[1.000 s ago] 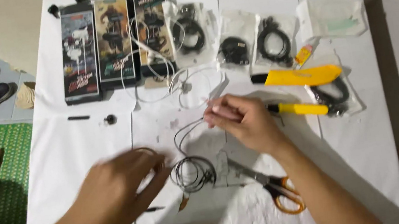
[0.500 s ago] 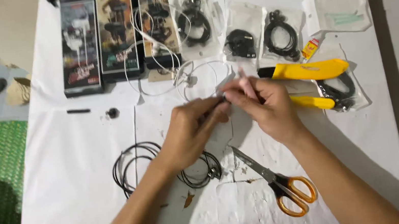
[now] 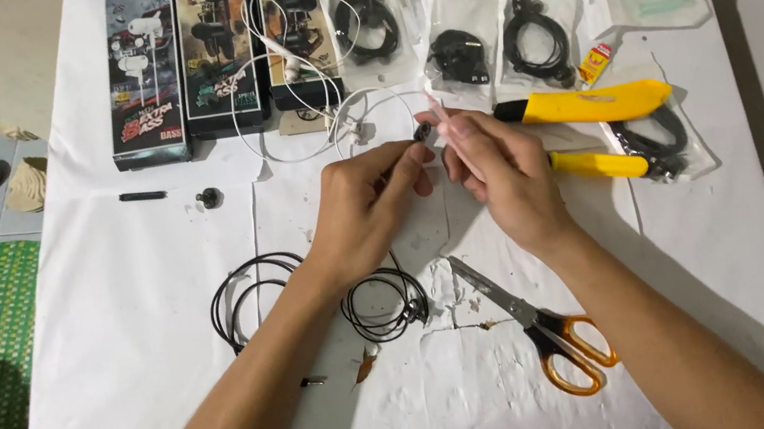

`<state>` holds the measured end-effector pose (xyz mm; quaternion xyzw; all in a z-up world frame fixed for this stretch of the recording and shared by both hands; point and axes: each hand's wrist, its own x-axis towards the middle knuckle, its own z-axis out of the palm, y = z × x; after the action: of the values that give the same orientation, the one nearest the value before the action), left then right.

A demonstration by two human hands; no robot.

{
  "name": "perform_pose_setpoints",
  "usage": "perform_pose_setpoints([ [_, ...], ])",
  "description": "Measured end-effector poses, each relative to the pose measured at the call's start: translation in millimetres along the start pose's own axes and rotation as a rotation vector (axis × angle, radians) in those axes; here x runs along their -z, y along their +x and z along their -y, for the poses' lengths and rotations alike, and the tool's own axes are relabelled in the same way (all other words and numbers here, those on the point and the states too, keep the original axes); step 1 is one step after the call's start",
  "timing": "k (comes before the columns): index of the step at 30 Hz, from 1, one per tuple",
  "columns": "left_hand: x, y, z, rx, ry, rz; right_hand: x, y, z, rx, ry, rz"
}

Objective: The person repairs earphones at a low table, holding small earphone components and cable ends while working on them with a pink handheld tool. They use a yellow utility knife and scissors on the cables and handle small black earphone parts and packaged accessories laid out on the table.

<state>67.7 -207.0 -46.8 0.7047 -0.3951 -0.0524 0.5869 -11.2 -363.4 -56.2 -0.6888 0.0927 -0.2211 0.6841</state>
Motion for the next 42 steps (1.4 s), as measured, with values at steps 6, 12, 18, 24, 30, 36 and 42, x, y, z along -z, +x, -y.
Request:
perform_pose_setpoints([
  [6,5,2,-3,-0.028,-0.042,-0.019,-5,-2,4,0.111,-0.117,0.019],
  [12,5,2,0,-0.085,0.032,-0.053,-9,-1,18,0.25,-0.256,0.048],
  [18,6,4,0,-0.147,0.093,-0.041,-7,-1,17,0.338,-0.419,0.072],
  [24,6,3,-6,-0.125,0.13,-0.06,-5,2,13,0.304,-0.427,0.109],
  [30,5,1,-7,-0.132,0.125,-0.062,-8,2,18,0.326,-0.444,0.089],
  [36,4,0,-8,-0.133,0.132,-0.074,-10,-1,19,0.334,-0.427,0.065],
  [42,4,-1,-6,-0.091,0.132,-0.063,-12,0,22,0.307,-0.399,0.031],
])
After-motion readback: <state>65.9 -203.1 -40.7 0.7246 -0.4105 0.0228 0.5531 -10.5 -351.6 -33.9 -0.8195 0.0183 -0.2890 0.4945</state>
